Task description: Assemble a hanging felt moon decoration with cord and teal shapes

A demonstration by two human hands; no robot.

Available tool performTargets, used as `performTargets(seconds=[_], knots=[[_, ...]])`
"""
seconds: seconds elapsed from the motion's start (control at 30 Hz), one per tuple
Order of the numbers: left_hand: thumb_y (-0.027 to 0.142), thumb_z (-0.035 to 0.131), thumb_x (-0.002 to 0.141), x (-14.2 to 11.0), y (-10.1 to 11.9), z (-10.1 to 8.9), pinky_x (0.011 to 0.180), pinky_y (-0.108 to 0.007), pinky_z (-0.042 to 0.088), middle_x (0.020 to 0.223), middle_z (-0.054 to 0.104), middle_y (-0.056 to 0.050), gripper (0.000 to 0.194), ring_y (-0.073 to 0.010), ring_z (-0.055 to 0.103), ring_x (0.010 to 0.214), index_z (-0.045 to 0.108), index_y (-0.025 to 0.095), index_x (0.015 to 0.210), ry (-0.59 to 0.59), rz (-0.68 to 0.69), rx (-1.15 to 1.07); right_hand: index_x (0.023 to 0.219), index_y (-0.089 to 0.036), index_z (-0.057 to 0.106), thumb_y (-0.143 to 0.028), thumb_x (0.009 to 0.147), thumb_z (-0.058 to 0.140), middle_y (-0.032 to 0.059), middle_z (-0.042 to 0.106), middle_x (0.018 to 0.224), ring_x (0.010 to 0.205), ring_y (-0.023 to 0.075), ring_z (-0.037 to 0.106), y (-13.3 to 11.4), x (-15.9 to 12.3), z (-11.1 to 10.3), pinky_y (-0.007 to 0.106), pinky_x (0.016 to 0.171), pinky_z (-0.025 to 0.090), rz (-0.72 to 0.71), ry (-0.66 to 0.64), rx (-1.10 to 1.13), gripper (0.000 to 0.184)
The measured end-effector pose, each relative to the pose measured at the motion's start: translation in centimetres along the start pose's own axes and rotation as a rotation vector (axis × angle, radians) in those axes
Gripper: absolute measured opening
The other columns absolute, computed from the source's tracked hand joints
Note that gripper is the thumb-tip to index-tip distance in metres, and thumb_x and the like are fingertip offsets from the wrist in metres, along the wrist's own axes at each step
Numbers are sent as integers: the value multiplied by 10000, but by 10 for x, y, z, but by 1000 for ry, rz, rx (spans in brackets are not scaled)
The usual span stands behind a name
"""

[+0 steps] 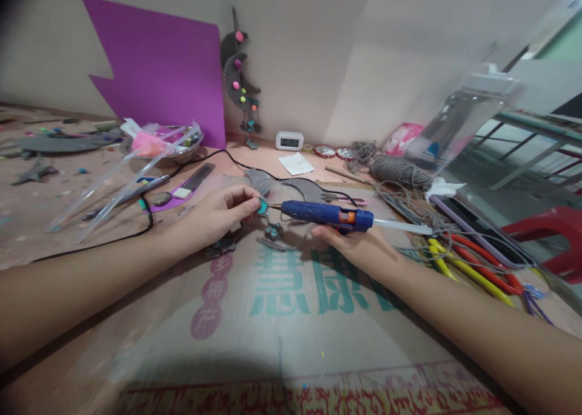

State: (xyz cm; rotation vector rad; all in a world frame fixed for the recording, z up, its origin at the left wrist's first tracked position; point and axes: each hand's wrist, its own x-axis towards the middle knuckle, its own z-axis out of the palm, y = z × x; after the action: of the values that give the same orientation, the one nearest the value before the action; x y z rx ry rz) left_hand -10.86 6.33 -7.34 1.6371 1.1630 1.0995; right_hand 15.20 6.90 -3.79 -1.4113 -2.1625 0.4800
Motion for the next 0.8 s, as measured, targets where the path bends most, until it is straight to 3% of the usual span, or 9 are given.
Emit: performTargets(seconds=[0.8], knots=[[465, 610, 901, -1, 2, 0, 553, -222, 401, 651, 534, 28, 297, -93, 483, 542, 654, 179, 970, -7, -26, -37, 712, -298, 621, -504, 745, 578, 16, 762, 814, 818, 287, 734, 0, -1, 1, 401, 754, 599, -27, 31, -8, 213]])
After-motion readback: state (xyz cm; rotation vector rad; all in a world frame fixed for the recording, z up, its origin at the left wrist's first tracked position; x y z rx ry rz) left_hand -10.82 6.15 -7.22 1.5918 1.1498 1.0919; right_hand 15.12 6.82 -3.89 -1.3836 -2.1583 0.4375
